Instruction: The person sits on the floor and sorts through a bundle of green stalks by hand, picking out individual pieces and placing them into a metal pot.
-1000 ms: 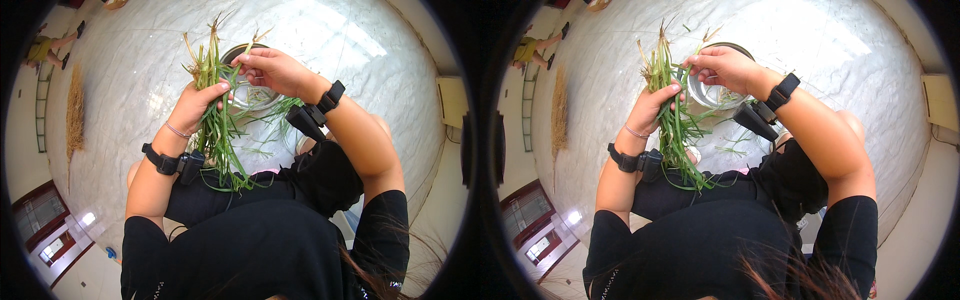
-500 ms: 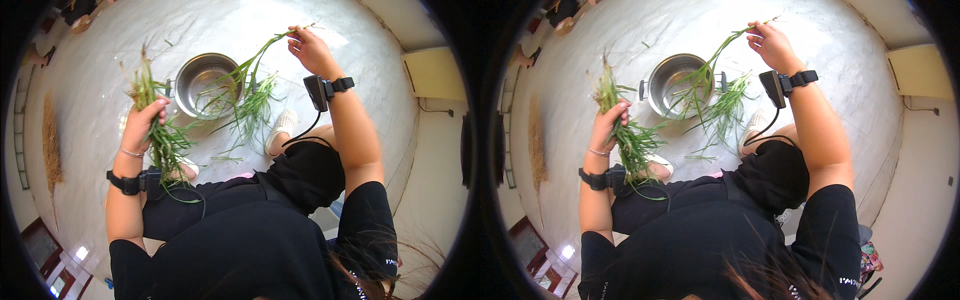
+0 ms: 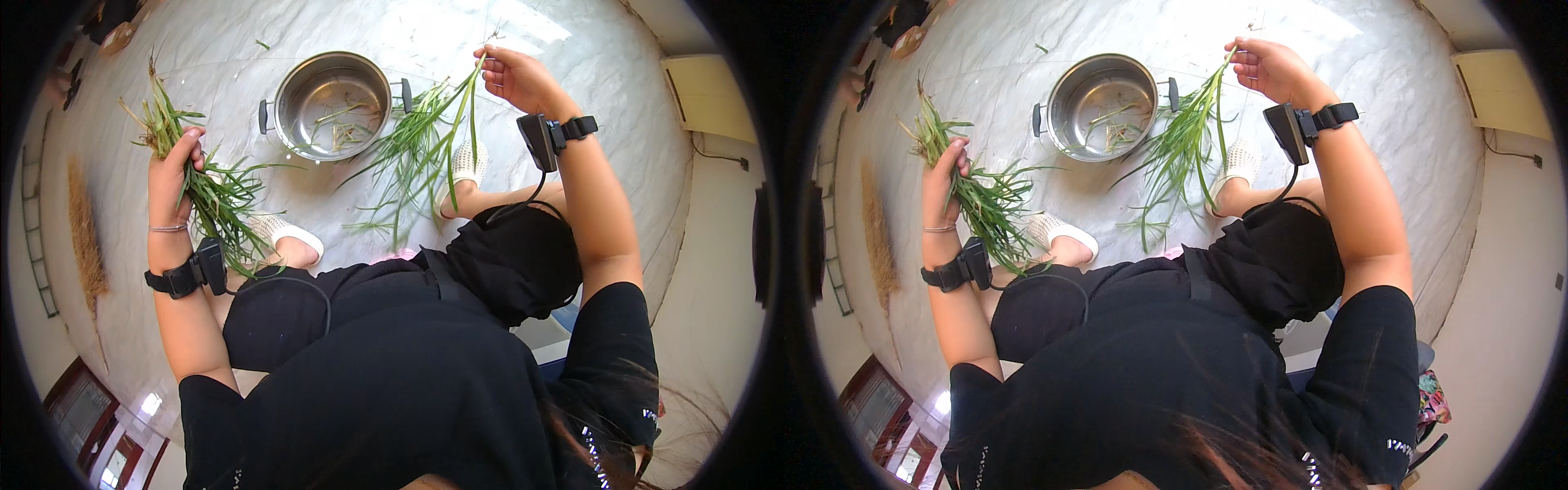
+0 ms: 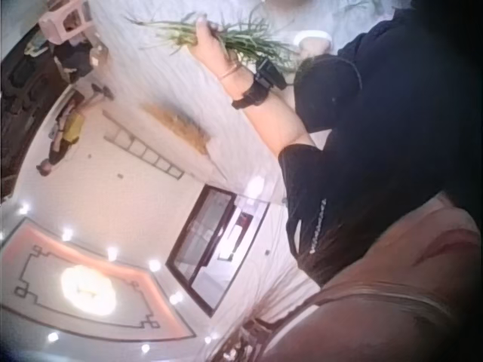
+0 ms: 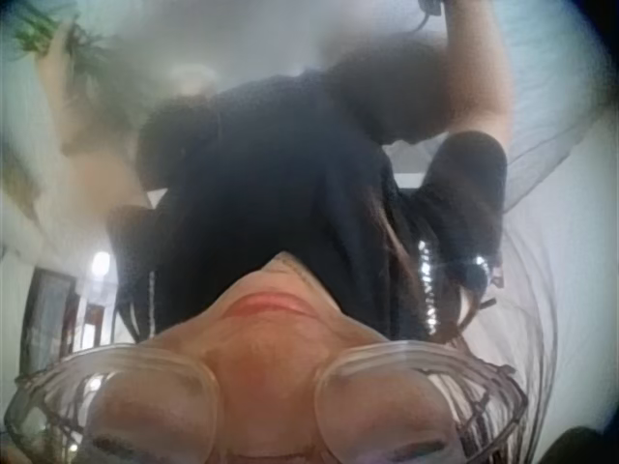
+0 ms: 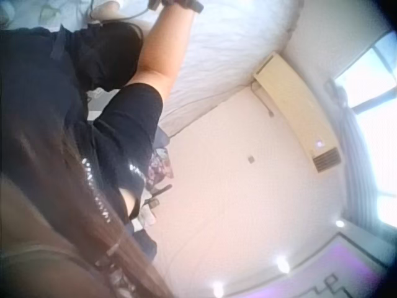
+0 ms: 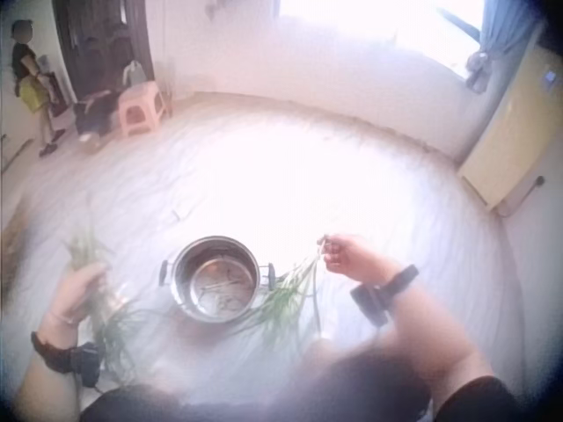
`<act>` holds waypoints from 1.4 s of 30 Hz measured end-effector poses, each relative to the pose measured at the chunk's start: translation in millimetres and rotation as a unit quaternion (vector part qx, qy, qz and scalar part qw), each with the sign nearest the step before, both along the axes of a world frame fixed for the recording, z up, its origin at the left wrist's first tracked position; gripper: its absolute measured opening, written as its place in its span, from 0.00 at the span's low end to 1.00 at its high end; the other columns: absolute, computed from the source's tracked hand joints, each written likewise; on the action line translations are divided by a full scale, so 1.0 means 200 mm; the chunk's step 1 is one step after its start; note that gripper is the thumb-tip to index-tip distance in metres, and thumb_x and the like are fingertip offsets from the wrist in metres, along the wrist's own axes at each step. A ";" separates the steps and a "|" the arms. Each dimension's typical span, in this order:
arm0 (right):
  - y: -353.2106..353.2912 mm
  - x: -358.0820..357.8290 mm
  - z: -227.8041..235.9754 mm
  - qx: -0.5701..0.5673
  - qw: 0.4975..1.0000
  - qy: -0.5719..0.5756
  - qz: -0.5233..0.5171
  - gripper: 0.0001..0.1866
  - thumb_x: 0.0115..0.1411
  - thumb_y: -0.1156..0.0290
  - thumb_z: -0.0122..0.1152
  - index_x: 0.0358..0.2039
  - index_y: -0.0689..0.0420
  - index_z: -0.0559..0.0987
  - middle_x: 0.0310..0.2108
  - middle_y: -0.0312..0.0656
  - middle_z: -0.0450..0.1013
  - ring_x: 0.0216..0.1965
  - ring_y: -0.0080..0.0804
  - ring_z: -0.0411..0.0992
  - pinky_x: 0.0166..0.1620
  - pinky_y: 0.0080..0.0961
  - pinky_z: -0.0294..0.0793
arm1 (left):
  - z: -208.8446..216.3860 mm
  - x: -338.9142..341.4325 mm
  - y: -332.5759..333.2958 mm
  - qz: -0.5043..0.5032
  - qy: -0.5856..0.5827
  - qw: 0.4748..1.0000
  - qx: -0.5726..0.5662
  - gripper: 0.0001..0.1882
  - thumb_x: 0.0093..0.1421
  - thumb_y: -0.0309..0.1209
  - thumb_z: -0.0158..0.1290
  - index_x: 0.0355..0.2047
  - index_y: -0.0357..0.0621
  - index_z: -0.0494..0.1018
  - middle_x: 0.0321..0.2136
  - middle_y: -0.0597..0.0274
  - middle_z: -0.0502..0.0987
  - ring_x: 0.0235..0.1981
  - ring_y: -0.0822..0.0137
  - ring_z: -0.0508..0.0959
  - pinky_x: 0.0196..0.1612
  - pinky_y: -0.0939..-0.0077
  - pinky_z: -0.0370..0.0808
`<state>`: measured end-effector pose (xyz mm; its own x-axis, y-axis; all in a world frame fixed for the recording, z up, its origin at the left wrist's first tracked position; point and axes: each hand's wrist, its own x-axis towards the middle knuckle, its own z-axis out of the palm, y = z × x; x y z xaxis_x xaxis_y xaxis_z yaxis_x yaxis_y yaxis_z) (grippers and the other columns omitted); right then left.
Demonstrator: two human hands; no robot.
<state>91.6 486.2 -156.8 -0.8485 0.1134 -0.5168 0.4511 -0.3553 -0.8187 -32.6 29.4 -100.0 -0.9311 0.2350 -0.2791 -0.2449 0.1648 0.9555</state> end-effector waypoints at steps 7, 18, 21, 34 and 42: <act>0.01 0.02 -0.02 0.170 0.982 -0.059 -0.053 0.19 0.60 0.58 0.49 0.44 0.59 0.70 0.38 0.39 0.71 0.37 0.25 0.70 0.37 0.19 0.70 | 0.04 0.03 0.05 -0.025 -0.024 0.999 0.002 0.11 0.55 0.31 0.52 0.32 0.35 0.72 0.17 0.71 0.66 0.19 0.78 0.65 0.22 0.85 0.61; -0.10 -0.02 0.10 0.238 0.970 -0.055 0.005 0.29 0.57 0.50 0.51 0.49 0.61 0.66 0.44 0.42 0.68 0.41 0.28 0.68 0.43 0.24 0.68 | 0.13 0.11 0.16 -0.075 -0.028 0.996 0.029 0.09 0.54 0.31 0.53 0.31 0.37 0.72 0.17 0.71 0.65 0.18 0.79 0.65 0.22 0.86 0.61; -0.13 -0.01 0.08 0.226 0.972 -0.058 0.001 0.26 0.58 0.52 0.51 0.48 0.60 0.67 0.44 0.42 0.68 0.40 0.28 0.68 0.43 0.23 0.68 | 0.14 0.12 0.19 -0.078 -0.028 0.996 0.038 0.08 0.54 0.31 0.53 0.30 0.37 0.72 0.17 0.71 0.66 0.18 0.79 0.65 0.22 0.86 0.62; 0.13 0.00 -0.63 0.635 0.524 -0.124 0.554 0.19 0.49 0.74 0.53 0.44 0.59 0.72 0.34 0.51 0.74 0.36 0.44 0.73 0.40 0.33 0.72 | 0.12 0.13 0.18 -0.070 -0.073 0.994 0.050 0.09 0.56 0.30 0.51 0.32 0.36 0.68 0.18 0.69 0.63 0.18 0.78 0.63 0.23 0.85 0.61; -0.08 -0.40 -1.19 0.619 0.738 -0.107 0.244 0.23 0.52 0.78 0.43 0.51 0.55 0.67 0.41 0.54 0.71 0.44 0.48 0.69 0.47 0.38 0.68 | 0.12 0.13 0.20 -0.004 -0.122 0.990 0.076 0.08 0.56 0.28 0.49 0.32 0.34 0.68 0.18 0.68 0.65 0.19 0.78 0.62 0.23 0.85 0.61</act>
<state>12.0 469.3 -394.2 -0.8587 0.3187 -0.4014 0.4436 0.8545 -0.2704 -6.9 68.6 -75.3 -0.8387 0.2978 -0.4559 -0.4701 0.0267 0.8822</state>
